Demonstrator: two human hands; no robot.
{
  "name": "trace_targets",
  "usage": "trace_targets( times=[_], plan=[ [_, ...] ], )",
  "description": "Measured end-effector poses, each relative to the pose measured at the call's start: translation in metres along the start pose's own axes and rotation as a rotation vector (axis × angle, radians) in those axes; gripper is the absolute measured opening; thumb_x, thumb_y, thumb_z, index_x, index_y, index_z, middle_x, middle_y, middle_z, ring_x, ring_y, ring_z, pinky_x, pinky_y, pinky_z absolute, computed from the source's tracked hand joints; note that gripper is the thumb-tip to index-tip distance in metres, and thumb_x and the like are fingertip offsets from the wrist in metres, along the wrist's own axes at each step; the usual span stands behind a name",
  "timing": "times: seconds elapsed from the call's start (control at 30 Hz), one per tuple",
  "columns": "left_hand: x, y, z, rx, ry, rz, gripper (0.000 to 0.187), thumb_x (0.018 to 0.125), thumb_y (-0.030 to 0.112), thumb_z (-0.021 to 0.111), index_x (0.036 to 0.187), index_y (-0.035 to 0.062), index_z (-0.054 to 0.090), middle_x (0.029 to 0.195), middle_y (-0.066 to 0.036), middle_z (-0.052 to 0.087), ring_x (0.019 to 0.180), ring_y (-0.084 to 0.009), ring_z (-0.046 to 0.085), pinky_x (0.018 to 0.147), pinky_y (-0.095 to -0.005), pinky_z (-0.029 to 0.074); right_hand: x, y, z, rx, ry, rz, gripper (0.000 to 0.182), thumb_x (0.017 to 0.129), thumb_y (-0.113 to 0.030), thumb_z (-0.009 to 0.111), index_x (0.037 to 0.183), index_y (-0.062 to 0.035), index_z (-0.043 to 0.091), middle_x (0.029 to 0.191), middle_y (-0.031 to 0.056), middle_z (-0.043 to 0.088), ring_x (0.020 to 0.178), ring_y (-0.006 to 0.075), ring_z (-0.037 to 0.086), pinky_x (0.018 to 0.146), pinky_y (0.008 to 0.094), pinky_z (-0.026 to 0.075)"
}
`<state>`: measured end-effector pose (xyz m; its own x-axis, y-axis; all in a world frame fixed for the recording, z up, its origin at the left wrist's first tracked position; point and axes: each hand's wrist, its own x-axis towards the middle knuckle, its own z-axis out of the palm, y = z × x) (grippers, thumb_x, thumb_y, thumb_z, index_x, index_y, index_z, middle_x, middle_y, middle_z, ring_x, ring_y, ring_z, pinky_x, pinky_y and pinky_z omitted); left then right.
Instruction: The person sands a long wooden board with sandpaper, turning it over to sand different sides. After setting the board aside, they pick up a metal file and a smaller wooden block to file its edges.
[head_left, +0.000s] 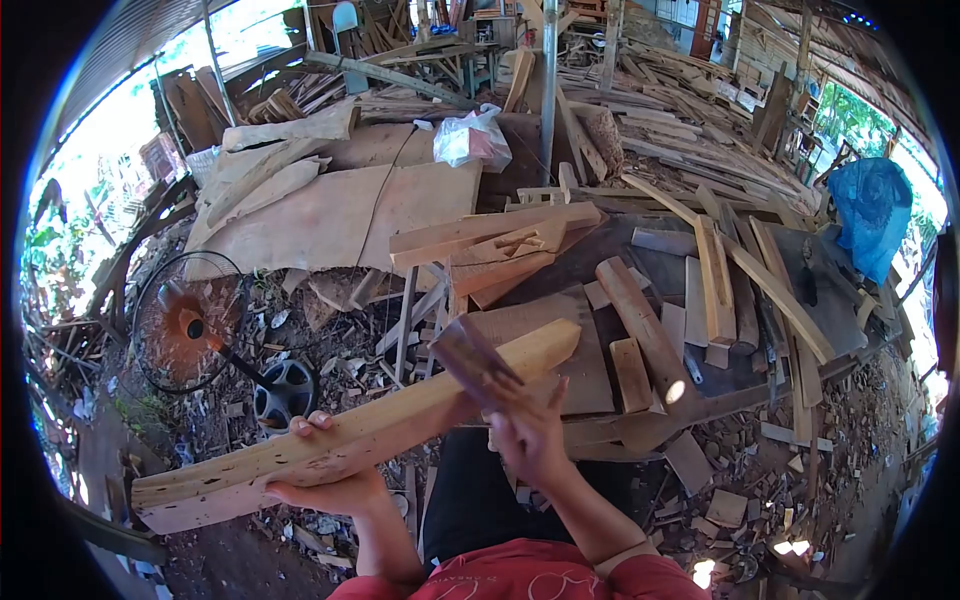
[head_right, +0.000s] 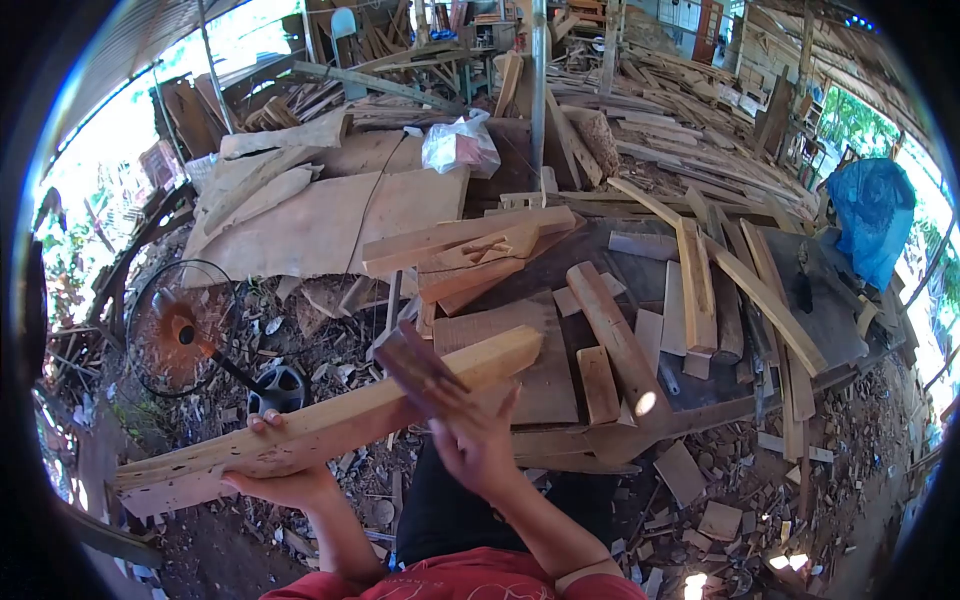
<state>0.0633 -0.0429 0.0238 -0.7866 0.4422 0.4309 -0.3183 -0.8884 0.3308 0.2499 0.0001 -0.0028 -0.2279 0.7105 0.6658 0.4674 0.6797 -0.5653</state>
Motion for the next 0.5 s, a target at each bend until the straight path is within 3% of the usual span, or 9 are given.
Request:
trace_targets(
  times=[0.03,0.1,0.13,0.2,0.23,0.3,0.37,0.47,0.5],
  plan=[
    [0.000,0.001,-0.002,-0.021,-0.012,-0.028,0.057,0.087,0.057,0.037,0.112,0.0068,0.040,0.093,-0.009,0.049,0.086,-0.0226,0.052,0.084,-0.0361,0.041,-0.003,0.020,0.006,0.029,0.047,0.109,0.027,0.088,-0.013,0.046,0.109,-0.0039,0.060,0.113,0.0114,0.060,0.110,0.0248,0.054,0.106,0.0491,-0.007],
    [0.000,-0.001,0.003,0.117,0.080,-0.009,0.053,0.087,0.055,0.038,0.115,0.0091,0.039,0.096,-0.008,0.049,0.089,-0.0225,0.052,0.084,-0.0371,0.041,0.005,0.051,0.004,0.014,0.154,0.462,0.031,0.086,-0.015,0.051,0.117,-0.0105,0.056,0.116,0.0087,0.058,0.105,0.0266,0.056,0.101,0.0609,-0.004],
    [0.000,-0.002,0.005,0.252,0.173,0.004,0.050,0.088,0.052,0.038,0.117,0.0114,0.039,0.098,-0.008,0.049,0.091,-0.0223,0.052,0.085,-0.0380,0.041,0.010,0.061,-0.002,0.015,0.153,0.460,0.031,0.086,-0.015,0.051,0.117,-0.0105,0.056,0.116,0.0087,0.058,0.105,0.0266,0.056,0.101,0.0609,-0.004],
    [0.003,-0.003,-0.001,0.222,0.136,-0.027,0.045,0.089,0.043,0.039,0.121,0.0112,0.038,0.103,-0.009,0.049,0.097,-0.0233,0.052,0.088,-0.0389,0.040,0.021,0.075,-0.016,0.015,0.154,0.684,0.031,0.094,-0.021,0.039,0.109,-0.0037,0.060,0.111,0.0119,0.060,0.107,0.0216,0.055,0.105,0.0522,0.002],
    [0.003,-0.003,0.000,0.254,0.159,-0.017,0.047,0.090,0.043,0.038,0.124,0.0108,0.036,0.105,-0.009,0.049,0.098,-0.0237,0.051,0.088,-0.0392,0.040,0.033,0.055,-0.025,-0.051,-0.089,0.833,0.029,0.091,-0.018,0.045,0.116,-0.0059,0.056,0.111,0.0114,0.060,0.105,0.0218,0.056,0.103,0.0564,0.010],
    [0.003,-0.005,0.002,0.288,0.175,-0.018,0.048,0.090,0.042,0.038,0.126,0.0104,0.034,0.106,-0.009,0.049,0.099,-0.0241,0.051,0.089,-0.0396,0.040,0.011,0.044,0.014,-0.229,0.041,0.361,0.033,0.087,-0.015,0.051,0.119,-0.0067,0.053,0.110,0.0107,0.060,0.104,0.0242,0.057,0.103,0.0583,0.007],
    [0.003,-0.007,0.001,0.383,0.204,0.057,0.052,0.092,0.043,0.034,0.120,-0.0008,0.038,0.111,-0.013,0.051,0.105,-0.0256,0.051,0.094,-0.0403,0.037,-0.001,0.004,0.027,-0.097,0.025,0.198,0.032,0.083,-0.011,0.055,0.114,-0.0058,0.055,0.110,0.0095,0.060,0.106,0.0252,0.056,0.104,0.0567,0.000],
    [0.003,-0.006,-0.008,0.368,0.173,0.042,0.055,0.092,0.043,0.034,0.123,-0.0029,0.037,0.115,-0.015,0.050,0.108,-0.0277,0.050,0.098,-0.0414,0.034,-0.007,-0.008,0.023,-0.088,0.006,-0.010,0.028,0.084,-0.011,0.054,0.111,-0.0061,0.056,0.112,0.0089,0.060,0.104,0.0253,0.056,0.102,0.0591,-0.005],
    [0.003,-0.003,-0.011,0.375,0.155,0.039,0.055,0.092,0.043,0.034,0.123,-0.0029,0.037,0.115,-0.015,0.050,0.108,-0.0277,0.050,0.098,-0.0414,0.034,-0.006,0.002,0.017,-0.116,0.004,0.072,0.024,0.085,-0.014,0.053,0.107,-0.0048,0.057,0.105,0.0091,0.063,0.094,0.0248,0.060,0.103,0.0544,0.015]
  ],
)
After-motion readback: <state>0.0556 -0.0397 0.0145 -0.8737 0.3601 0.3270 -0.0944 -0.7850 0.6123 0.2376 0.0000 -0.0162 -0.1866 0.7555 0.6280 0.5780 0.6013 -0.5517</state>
